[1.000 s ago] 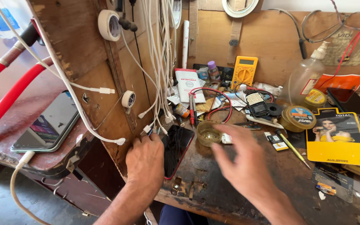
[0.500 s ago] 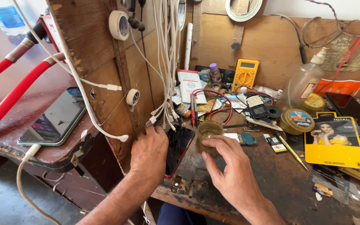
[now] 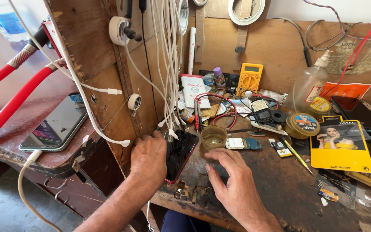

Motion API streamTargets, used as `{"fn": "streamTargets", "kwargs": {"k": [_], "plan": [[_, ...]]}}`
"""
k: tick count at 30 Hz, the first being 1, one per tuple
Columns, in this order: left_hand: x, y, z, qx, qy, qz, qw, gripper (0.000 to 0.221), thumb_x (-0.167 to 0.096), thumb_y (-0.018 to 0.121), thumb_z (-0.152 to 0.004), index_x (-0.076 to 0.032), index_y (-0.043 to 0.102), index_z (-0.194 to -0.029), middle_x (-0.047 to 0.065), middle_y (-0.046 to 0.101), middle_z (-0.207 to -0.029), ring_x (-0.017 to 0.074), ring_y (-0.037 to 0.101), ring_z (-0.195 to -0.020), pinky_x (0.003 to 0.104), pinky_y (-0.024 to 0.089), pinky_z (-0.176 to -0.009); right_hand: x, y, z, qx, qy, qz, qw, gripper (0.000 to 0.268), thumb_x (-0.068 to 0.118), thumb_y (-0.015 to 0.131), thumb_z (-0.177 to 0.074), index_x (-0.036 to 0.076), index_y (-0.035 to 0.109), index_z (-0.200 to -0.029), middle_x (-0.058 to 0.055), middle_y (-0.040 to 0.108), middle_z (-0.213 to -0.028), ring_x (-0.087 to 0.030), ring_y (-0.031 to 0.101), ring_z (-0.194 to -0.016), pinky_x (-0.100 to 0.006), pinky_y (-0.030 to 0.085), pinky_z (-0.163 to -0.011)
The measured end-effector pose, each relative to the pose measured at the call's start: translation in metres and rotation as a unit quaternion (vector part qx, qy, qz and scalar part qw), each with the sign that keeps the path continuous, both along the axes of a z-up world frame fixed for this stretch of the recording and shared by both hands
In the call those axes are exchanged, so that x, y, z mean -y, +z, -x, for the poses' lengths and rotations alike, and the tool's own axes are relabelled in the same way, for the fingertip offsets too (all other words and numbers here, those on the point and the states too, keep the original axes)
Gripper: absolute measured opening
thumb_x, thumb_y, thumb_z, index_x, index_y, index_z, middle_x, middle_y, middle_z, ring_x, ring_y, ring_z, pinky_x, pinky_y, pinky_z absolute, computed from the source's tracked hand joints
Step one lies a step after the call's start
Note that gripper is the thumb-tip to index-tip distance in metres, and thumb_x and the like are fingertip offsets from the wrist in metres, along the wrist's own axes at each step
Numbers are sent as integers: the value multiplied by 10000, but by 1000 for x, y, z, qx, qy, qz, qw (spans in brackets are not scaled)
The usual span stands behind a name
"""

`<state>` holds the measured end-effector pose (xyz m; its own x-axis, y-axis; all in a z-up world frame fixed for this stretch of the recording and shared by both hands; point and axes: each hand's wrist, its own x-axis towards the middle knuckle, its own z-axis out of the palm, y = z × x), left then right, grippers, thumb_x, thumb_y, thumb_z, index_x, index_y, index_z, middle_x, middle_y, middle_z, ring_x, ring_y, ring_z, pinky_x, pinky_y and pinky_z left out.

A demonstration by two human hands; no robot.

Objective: The person unboxes a replacement battery, attempts to fit it into a mobile phone chassis, cleans a small component with a brush, and probes a mobile phone motherboard using a purple tool.

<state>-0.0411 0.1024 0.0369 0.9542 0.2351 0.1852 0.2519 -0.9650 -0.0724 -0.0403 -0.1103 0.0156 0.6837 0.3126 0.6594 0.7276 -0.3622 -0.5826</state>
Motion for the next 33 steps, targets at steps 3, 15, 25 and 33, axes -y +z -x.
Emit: {"fn": "streamTargets", "kwargs": {"k": [3,15,25,33], "plan": [[10,18,18,-38,-28,-42,998,546,-38,750,-768,101,515,-1241,232,644,-1026,334,670,-964,385,590,-798,2,3,3,-21,4,1,1000,259,54,749,-831,30,706,-1085,-112,730,-1118,-281,699,-1097,-382,547,-909],[45,23,92,166,-213,282,921,366,-74,746,-720,-82,594,-1052,136,683,-851,340,706,-865,492,531,-779,-8,0,25,-421,7,-277,864,365,278,637,-924,5,729,-1148,-100,763,-918,-166,727,-815,-340,587,-696],[73,-2,-8,262,-231,424,836,506,-164,790,-820,1,583,-1251,177,673,-1132,343,631,-1081,449,520,-938,47,0,-43,-431,-94,-302,845,313,352,598,-1008,109,701,-1176,-15,588,-680,-115,487,-506,-278,360,-442],[76,-38,-63,203,-199,302,910,935,-258,896,-690,45,389,-1415,202,514,-1311,393,434,-1267,524,373,-1044,65,-39,-73,-294,-130,-167,932,362,293,557,-1010,74,723,-1246,-7,564,-666,-66,438,-505,-245,322,-438]]}}
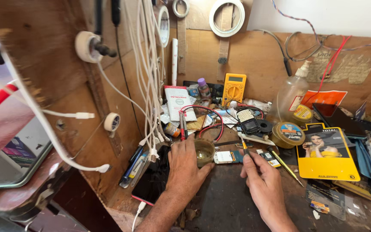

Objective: The person unboxes a replacement battery, attempts to fit it into a mobile phone chassis, cleans a small component with a brush, and probes a mobile phone motherboard using a purple tool.

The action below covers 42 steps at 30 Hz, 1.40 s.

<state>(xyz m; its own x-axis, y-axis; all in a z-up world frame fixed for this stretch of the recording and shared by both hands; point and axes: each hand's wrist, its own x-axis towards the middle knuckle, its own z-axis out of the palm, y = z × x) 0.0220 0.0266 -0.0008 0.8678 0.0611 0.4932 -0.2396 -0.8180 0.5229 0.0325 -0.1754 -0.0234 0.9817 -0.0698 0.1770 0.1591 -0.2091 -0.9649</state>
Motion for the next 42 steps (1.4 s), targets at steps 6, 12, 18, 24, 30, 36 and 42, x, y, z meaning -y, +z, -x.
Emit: {"fn": "streamTargets", "kwargs": {"k": [6,12,18,24,30,36,42], "plan": [[13,5,-19,114,-62,107,986,890,-25,829,-675,40,386,-1445,268,471,-1337,457,470,-1277,504,412,-1067,-3,-12,-1,100,-4,-16,995,309,159,635,-975,25,629,-1254,-15,653,-731,-50,563,-624,-215,419,-523],[16,-3,-33,172,-72,134,973,779,23,805,-683,8,463,-1382,243,557,-1349,445,515,-1288,497,428,-1078,-10,-5,6,85,-51,12,995,286,108,725,-899,19,717,-1171,-21,761,-826,-64,686,-703,-223,536,-621],[14,-5,-38,116,-71,199,971,708,-46,830,-749,-5,492,-1370,227,650,-1245,414,614,-1186,466,500,-995,-19,9,2,140,-53,144,978,319,114,793,-898,54,777,-1211,-86,731,-843,-130,644,-687,-280,519,-587],[12,-11,-39,148,-83,182,969,714,-52,830,-770,10,482,-1390,249,637,-1270,436,610,-1198,475,496,-1006,-32,40,-9,177,-20,197,964,248,169,753,-865,65,775,-1089,-106,801,-913,-157,750,-701,-306,553,-602],[14,-15,-36,157,-107,171,967,679,-20,788,-787,-12,486,-1396,244,639,-1273,441,605,-1207,470,502,-1008,-39,55,-23,251,24,279,927,234,155,734,-877,46,773,-1081,-156,781,-996,-301,757,-864,-381,570,-714],[12,-10,-36,150,-119,186,964,640,-42,793,-818,-33,491,-1382,218,664,-1243,415,642,-1177,454,532,-970,-37,57,-26,238,55,299,922,249,165,726,-887,56,767,-1107,-157,772,-995,-322,746,-879,-398,568,-717],[13,-3,-30,126,-138,211,960,648,-60,807,-813,-35,496,-1381,215,665,-1250,381,667,-1174,427,550,-950,-30,61,-24,260,72,279,922,245,161,721,-893,57,756,-1111,-144,765,-971,-301,745,-834,-389,569,-678]]}}
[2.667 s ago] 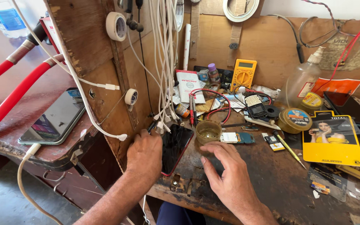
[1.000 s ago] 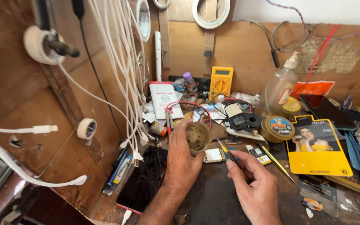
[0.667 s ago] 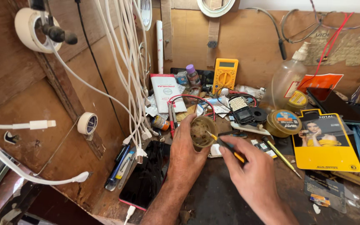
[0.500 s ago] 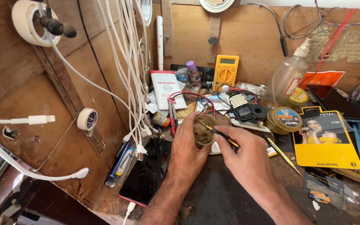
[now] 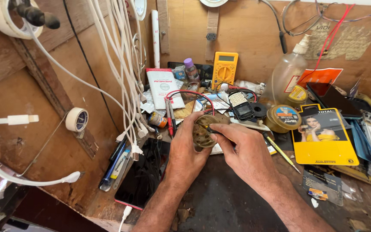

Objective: The person unboxes a replacement battery, attempts to fit it into a mobile phone chassis, cleans a small component with a brush, and probes a mobile phone motherboard using a purple tool.

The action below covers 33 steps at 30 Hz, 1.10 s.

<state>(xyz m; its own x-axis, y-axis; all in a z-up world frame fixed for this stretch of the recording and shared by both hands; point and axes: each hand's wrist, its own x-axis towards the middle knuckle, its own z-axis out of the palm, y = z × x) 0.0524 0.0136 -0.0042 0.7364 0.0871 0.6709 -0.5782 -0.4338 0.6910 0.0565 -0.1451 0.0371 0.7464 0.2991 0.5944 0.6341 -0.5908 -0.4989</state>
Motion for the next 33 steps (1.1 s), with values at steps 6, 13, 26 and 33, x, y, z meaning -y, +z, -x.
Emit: {"fn": "streamTargets", "kwargs": {"k": [6,13,26,33], "plan": [[-2,3,0,-17,-25,20,999,684,-17,797,-765,-53,507,-1383,197,687,-1240,346,704,-1167,400,573,-957,-5,1,8,-24,0,34,999,223,156,735,-878,86,772,-1087,-132,755,-896,-317,737,-799,-406,562,-664],[-3,2,2,-15,-29,8,999,715,-10,825,-737,-50,506,-1375,191,685,-1243,340,697,-1169,397,569,-955,-2,4,7,-5,23,39,999,218,139,724,-871,74,776,-1072,-131,759,-921,-316,746,-828,-403,573,-690],[0,4,7,30,-40,-28,998,698,28,813,-740,-44,521,-1370,210,673,-1287,369,657,-1232,410,539,-999,23,-8,-16,-190,28,-45,980,237,150,759,-862,70,800,-1082,-77,835,-964,-134,748,-834,-323,571,-729],[-1,4,5,-18,-48,6,999,702,23,782,-752,-62,509,-1393,179,691,-1252,322,700,-1194,386,560,-971,17,-20,-6,-157,-15,-92,983,233,159,772,-859,105,810,-1083,-49,845,-931,-90,716,-772,-297,555,-657]]}}
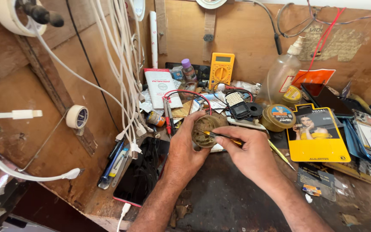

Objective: The person unboxes a replacement battery, attempts to fit it into a mobile phone chassis, cleans a small component with a brush, and probes a mobile phone motherboard using a purple tool.

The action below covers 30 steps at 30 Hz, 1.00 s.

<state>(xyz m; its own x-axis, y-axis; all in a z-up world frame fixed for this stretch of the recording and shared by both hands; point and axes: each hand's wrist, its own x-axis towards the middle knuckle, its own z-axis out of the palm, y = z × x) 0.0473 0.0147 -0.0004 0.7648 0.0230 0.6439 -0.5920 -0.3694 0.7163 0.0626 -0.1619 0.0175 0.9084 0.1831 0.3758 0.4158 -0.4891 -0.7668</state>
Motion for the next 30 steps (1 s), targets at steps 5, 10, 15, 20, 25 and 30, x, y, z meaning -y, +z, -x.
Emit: {"fn": "streamTargets", "kwargs": {"k": [5,10,15,20,25,30], "plan": [[0,1,1,3,-6,-5,1000,705,2,809,-766,-60,504,-1398,183,696,-1261,322,692,-1197,384,561,-968,-10,14,9,85,1,73,994,214,156,779,-851,91,796,-1054,-107,800,-913,-182,750,-703,-325,565,-605],[-1,3,1,-14,-19,8,1000,722,0,812,-758,-62,498,-1406,176,695,-1264,308,706,-1197,378,570,-968,-12,22,12,47,-6,109,993,219,159,772,-852,97,790,-1061,-116,794,-882,-226,729,-646,-345,553,-595],[0,2,-2,-7,-8,3,1000,731,-9,834,-742,-60,498,-1389,175,689,-1262,304,706,-1186,377,575,-963,-11,20,9,71,23,94,993,215,137,759,-859,88,786,-1067,-118,793,-886,-203,739,-687,-336,553,-607],[-1,0,-2,-34,1,16,999,726,-8,832,-740,-70,504,-1385,164,693,-1250,286,716,-1176,366,585,-957,-17,20,11,34,7,82,996,231,145,765,-856,106,792,-1082,-107,799,-876,-204,717,-636,-337,541,-580],[-1,0,-2,-14,8,14,1000,737,13,824,-719,-66,510,-1381,172,687,-1263,292,712,-1185,369,581,-971,-21,16,11,66,9,60,996,214,154,768,-858,93,794,-1062,-103,807,-906,-181,740,-673,-328,544,-577],[0,0,-2,-9,9,5,1000,739,12,831,-714,-61,515,-1377,175,686,-1265,302,704,-1182,375,575,-963,-19,11,10,42,-12,53,998,200,159,767,-866,95,803,-1052,-103,816,-904,-170,754,-696,-319,549,-595]]}}
